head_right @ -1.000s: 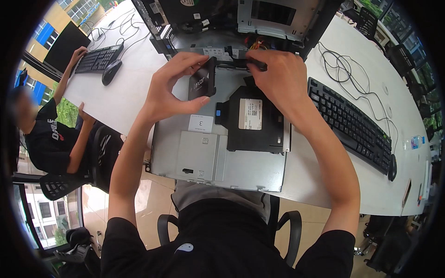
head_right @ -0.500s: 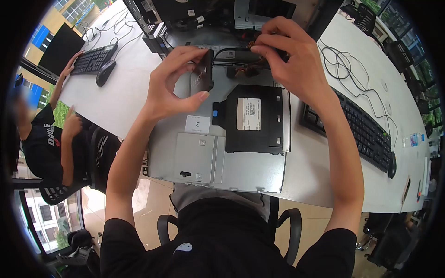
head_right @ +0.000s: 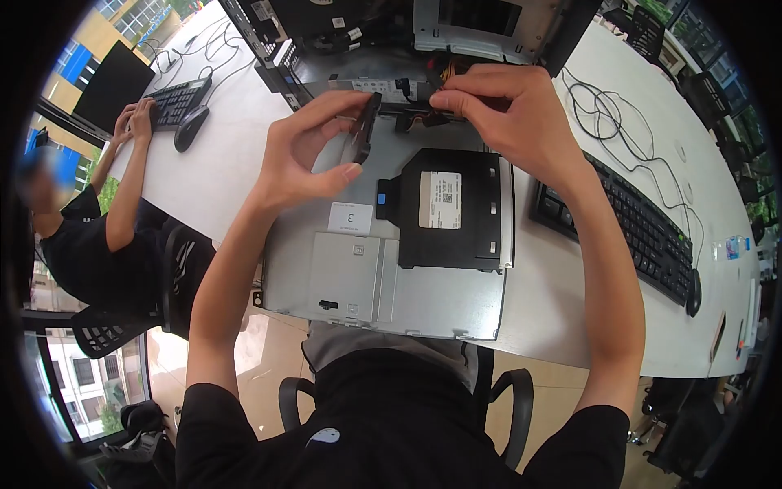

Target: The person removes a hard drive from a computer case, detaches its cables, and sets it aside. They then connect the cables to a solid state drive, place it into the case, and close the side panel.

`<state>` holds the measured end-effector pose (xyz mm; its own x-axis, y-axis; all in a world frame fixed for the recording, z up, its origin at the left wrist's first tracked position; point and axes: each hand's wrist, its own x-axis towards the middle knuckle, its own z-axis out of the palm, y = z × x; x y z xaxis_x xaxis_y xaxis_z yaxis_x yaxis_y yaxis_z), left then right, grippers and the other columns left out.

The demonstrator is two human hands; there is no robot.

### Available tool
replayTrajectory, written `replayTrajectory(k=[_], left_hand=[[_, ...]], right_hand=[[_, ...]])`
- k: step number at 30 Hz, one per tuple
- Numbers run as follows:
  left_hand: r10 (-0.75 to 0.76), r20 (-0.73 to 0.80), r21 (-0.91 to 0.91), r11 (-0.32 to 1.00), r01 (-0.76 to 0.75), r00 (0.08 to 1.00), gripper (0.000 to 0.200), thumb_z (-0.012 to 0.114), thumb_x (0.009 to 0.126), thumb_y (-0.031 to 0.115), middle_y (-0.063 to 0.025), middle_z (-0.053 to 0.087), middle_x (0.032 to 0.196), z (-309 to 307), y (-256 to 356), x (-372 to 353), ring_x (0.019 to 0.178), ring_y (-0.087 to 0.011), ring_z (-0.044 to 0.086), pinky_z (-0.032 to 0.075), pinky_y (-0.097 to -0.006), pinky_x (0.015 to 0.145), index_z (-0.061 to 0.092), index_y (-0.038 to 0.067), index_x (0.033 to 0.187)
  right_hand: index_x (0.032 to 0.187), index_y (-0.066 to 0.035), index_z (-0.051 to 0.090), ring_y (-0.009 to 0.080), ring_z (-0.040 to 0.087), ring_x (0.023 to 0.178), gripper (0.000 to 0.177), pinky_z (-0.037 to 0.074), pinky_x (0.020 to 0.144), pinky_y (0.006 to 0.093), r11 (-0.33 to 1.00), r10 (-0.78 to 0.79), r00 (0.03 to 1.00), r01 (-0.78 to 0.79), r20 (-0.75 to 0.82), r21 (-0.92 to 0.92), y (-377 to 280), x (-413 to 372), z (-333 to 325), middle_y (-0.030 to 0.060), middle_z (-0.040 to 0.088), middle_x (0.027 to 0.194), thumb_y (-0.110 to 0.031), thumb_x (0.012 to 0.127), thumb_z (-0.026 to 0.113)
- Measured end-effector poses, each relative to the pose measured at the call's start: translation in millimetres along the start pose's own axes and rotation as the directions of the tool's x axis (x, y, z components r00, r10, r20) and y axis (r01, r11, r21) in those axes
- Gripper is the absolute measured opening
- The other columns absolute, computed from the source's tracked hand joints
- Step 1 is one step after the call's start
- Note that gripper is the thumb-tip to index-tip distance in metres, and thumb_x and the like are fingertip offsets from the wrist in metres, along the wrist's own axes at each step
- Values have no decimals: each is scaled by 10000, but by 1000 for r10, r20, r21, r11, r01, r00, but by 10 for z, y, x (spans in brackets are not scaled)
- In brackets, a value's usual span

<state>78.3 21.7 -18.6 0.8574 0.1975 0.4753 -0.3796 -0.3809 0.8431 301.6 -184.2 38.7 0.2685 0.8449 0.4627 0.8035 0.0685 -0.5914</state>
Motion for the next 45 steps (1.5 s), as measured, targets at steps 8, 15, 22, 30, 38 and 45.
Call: replayTrajectory(k=[8,15,22,30,38,45], left_hand=[[1,10,-174,985,0,1000,802,834,890,158,-248,588,1538,-32,-75,19,1382,-326,618,521,-504,1153,513,-161,1552],[-32,14,-189,981,34,999,786,766,976,352,-268,615,1515,-34,-73,-3,1332,-332,660,554,-458,1117,542,-152,1537],[-58,0,-28,998,58,998,646,631,1056,341,-209,703,1401,26,0,-2,1199,-258,699,559,-389,1065,601,-118,1510],[-144,28,-82,986,146,989,483,569,1174,334,-94,784,1180,72,-52,-35,993,-129,642,532,-306,940,679,-20,1484],[-219,105,-35,974,223,970,553,413,1219,357,-140,791,1184,79,24,-11,1014,-167,710,561,-349,973,728,-80,1344],[-239,103,-11,970,241,966,531,429,1217,329,-134,808,1130,88,28,-24,1006,-156,721,565,-344,964,764,-79,1276]], right_hand=[[1011,-4,851,206,632,645,176,506,631,335,981,-9,999,0,-43,-194,-61,-20,12,126,769,858,-176,976,833],[982,30,769,376,708,836,62,574,758,438,878,-238,970,195,-43,-437,17,-29,51,160,728,899,-25,954,763],[1048,0,695,369,684,948,147,573,811,473,885,-275,961,239,-33,-399,37,-18,30,144,702,1013,80,924,700],[971,-2,663,329,617,953,185,536,799,468,864,-391,919,387,55,-323,-8,21,35,113,657,966,138,851,669],[944,-26,684,299,605,983,193,542,850,442,857,-380,916,400,125,-326,-20,11,76,76,655,953,124,822,687],[939,-69,716,277,612,1060,218,528,924,432,804,-425,889,458,174,-380,9,-18,123,38,659,988,92,791,719]])
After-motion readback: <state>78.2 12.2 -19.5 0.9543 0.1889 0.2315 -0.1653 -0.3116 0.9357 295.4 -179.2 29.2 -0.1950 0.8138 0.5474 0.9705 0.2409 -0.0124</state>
